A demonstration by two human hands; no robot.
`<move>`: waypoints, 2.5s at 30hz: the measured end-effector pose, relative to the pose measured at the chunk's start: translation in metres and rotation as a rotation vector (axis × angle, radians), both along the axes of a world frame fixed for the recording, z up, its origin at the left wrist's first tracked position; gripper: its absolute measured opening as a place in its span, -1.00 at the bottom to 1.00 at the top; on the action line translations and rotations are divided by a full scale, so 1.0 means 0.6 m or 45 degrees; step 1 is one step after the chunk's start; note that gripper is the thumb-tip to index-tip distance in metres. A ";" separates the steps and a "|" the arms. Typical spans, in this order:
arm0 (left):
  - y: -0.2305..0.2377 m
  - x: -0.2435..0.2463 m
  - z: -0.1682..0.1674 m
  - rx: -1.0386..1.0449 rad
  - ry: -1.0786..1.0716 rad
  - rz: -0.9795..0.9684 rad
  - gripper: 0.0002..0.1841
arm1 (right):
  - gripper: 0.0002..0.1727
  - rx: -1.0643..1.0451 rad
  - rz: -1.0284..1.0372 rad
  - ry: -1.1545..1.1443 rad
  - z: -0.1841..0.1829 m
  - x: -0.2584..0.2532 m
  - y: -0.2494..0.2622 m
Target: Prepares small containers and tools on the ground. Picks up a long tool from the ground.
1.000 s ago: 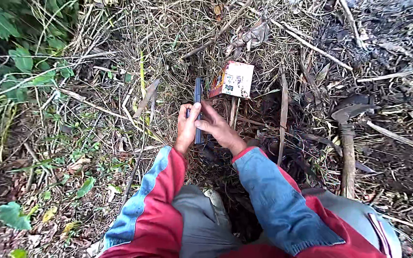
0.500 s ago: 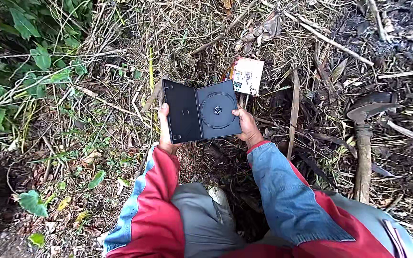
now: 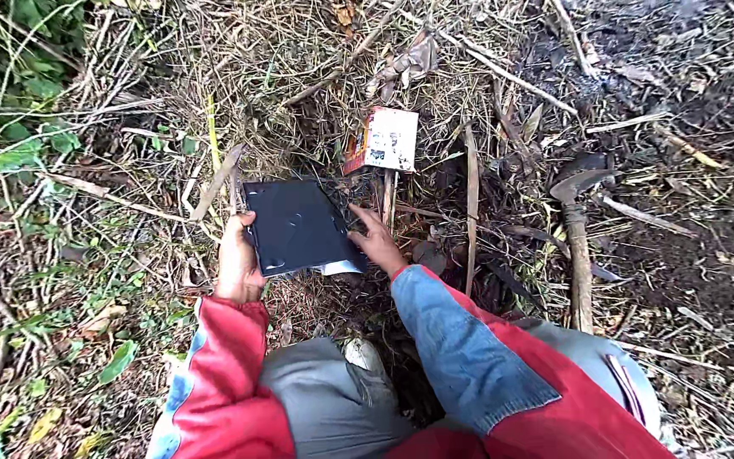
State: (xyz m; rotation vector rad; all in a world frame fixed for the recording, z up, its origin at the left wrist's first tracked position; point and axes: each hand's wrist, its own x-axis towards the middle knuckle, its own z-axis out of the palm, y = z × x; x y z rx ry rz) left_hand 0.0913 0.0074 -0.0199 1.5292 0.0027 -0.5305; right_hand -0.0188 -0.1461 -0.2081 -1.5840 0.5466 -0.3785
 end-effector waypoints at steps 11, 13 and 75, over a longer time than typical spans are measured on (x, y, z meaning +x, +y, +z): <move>-0.007 0.022 -0.041 0.047 0.174 0.233 -0.74 | -0.14 -0.061 0.476 -0.062 0.089 -0.043 0.044; -0.015 0.020 -0.045 0.046 0.170 0.225 -0.72 | -0.34 -0.281 0.370 0.006 0.106 -0.041 0.051; -0.019 -0.003 -0.032 0.308 -0.271 -0.243 -0.69 | -0.51 0.568 -0.879 0.062 0.035 0.059 -0.077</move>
